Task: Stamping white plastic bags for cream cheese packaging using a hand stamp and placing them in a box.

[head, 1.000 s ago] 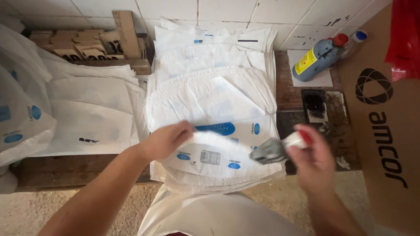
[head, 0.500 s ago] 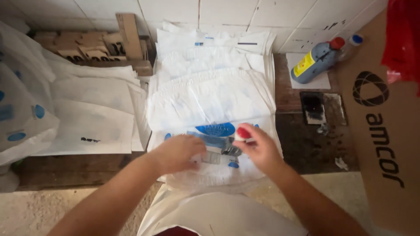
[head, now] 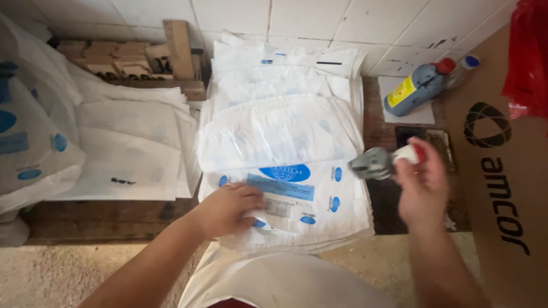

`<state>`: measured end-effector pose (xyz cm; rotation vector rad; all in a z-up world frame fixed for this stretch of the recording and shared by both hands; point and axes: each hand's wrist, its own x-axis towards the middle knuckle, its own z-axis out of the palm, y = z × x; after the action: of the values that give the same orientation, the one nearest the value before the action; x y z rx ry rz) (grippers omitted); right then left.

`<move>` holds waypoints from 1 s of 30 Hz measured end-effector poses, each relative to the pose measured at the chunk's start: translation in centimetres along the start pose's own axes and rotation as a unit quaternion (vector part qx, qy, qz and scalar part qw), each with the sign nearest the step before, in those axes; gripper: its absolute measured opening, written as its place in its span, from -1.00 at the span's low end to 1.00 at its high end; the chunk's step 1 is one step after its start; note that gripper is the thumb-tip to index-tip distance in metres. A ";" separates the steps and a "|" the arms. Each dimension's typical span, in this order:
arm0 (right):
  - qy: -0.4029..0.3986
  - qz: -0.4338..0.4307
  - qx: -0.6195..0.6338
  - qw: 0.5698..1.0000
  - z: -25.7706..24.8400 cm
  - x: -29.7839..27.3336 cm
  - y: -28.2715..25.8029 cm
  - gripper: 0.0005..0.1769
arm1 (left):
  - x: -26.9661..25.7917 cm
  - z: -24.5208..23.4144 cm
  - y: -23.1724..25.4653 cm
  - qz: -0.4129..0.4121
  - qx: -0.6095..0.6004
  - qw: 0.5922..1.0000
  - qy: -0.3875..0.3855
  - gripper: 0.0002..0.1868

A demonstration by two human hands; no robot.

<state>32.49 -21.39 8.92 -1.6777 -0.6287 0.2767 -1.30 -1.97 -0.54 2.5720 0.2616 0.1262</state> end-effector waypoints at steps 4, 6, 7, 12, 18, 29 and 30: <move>0.045 -0.236 -0.128 0.962 -6.7 7.6 5.4 -0.46 | -0.2 -0.2 -0.4 0.014 -0.088 0.995 0.053 -0.71; 0.071 -0.313 -0.161 0.933 -9.2 10.3 7.3 -0.46 | -0.2 0.2 -0.9 0.002 -0.094 0.995 0.043 -0.67; 0.050 -0.263 -0.207 0.941 -9.8 11.0 7.7 -0.47 | -0.2 0.6 -1.2 -0.047 -0.073 0.996 0.028 -0.72; -0.010 -0.087 -0.315 0.945 -8.6 11.7 8.2 -0.47 | 1.0 1.0 -1.5 -0.118 -0.050 0.991 0.038 -0.90; 0.033 -0.211 -0.312 0.926 -7.4 13.6 13.3 -0.42 | 3.1 -2.9 1.6 -0.204 -0.006 0.975 -0.091 -0.82; 0.027 -0.196 -0.326 0.925 -7.2 14.8 14.0 -0.45 | 5.3 -7.3 2.0 -0.205 -0.062 0.976 -0.049 -0.71; 0.027 -0.196 -0.325 0.925 -7.2 14.9 13.2 -0.45 | 5.8 -7.7 1.1 -0.205 -0.061 0.976 -0.048 -0.71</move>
<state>51.67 -20.42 0.13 -2.1197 -1.0758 -0.3048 3.40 2.26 6.77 2.3383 0.7154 -0.1316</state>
